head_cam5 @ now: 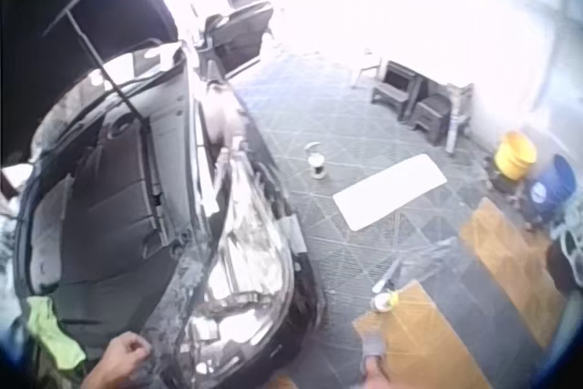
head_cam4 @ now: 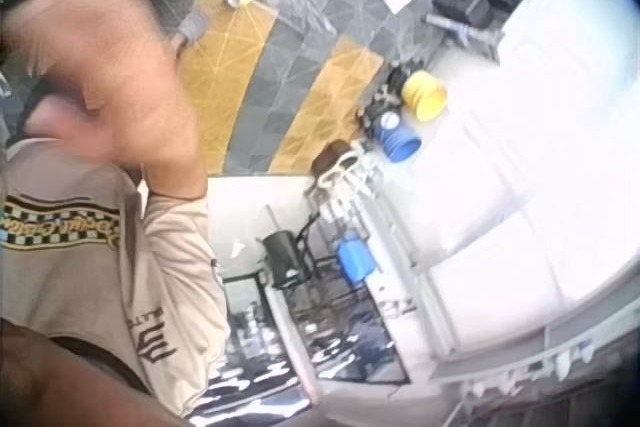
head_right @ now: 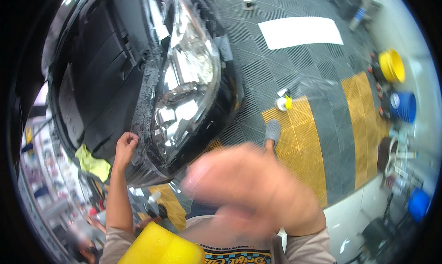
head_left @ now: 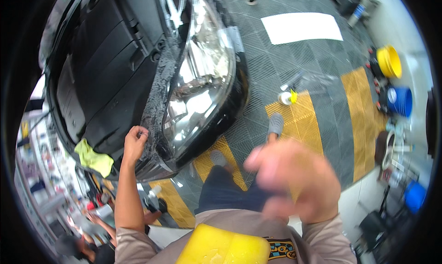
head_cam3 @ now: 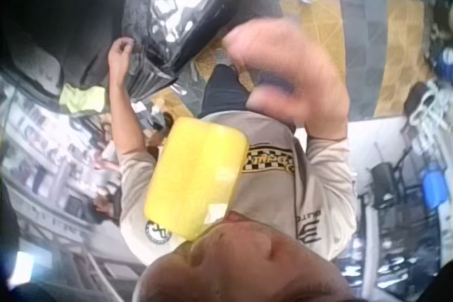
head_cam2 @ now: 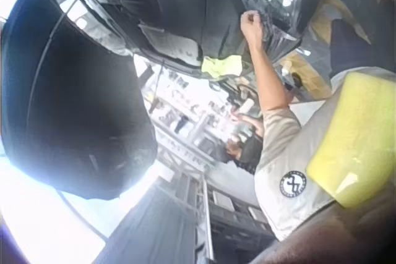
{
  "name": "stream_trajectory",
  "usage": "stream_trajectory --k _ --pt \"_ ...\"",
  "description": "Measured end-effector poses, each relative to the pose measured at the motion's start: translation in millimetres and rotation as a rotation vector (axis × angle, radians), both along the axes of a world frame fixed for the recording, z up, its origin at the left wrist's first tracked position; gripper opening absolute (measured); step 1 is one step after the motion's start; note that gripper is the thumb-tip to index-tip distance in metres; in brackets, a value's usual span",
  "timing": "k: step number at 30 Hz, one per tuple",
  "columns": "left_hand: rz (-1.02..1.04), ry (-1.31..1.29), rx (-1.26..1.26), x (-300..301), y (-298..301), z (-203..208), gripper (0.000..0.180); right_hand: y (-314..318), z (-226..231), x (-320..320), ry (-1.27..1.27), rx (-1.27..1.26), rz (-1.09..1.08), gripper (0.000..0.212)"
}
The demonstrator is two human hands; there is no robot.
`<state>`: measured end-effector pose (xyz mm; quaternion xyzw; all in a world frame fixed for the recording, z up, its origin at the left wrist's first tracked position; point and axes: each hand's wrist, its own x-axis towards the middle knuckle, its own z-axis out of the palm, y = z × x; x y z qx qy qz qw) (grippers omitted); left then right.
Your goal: The person applies a transparent protective film to a car headlight. They smooth the film with a squeegee, spray liquid to aid adhesion, trim excess film with a knife, and wipe the surface with a cloth.
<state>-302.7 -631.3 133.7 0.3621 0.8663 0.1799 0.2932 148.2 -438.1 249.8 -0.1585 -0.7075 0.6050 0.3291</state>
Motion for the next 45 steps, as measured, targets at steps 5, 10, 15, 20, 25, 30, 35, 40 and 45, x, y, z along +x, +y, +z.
stream_trajectory --k 5,10,15,20,25,30,35,40,45 --pt "0.117 -0.026 -0.046 -3.8 -0.2 -8.6 0.008 71.5 -170.5 109.7 -0.749 -0.11 -0.35 0.041" --pt "0.107 0.365 -0.128 10.8 -15.8 3.4 0.019 107.2 -208.6 159.7 -1.096 -0.317 -0.252 0.042" --pt "-0.01 0.591 0.042 73.4 69.4 17.9 0.036 170.1 -193.5 92.7 -1.089 -0.146 -0.165 0.041" --pt "-0.009 0.508 0.16 105.7 139.3 22.4 0.033 210.9 -100.6 -16.8 -0.445 -0.317 -0.049 0.043" --pt "-0.022 0.438 0.282 117.5 194.5 33.4 0.033 231.0 34.5 -29.8 0.189 -0.196 0.4 0.054" --pt "-0.218 0.481 0.252 140.8 220.7 39.7 0.033 246.4 19.0 -41.9 0.278 -0.32 0.533 0.055" --pt "-0.507 0.417 0.289 164.6 302.3 63.1 0.03 251.2 -156.6 14.9 -0.283 -0.672 -0.346 0.039" --pt "-0.359 0.18 0.354 202.3 333.8 59.3 0.024 189.4 -313.6 117.8 -0.826 -0.79 -0.446 0.031" --pt "-0.075 -0.286 0.215 256.0 277.5 -7.0 0.023 191.9 -279.0 143.4 -0.823 -0.9 -0.357 0.032"
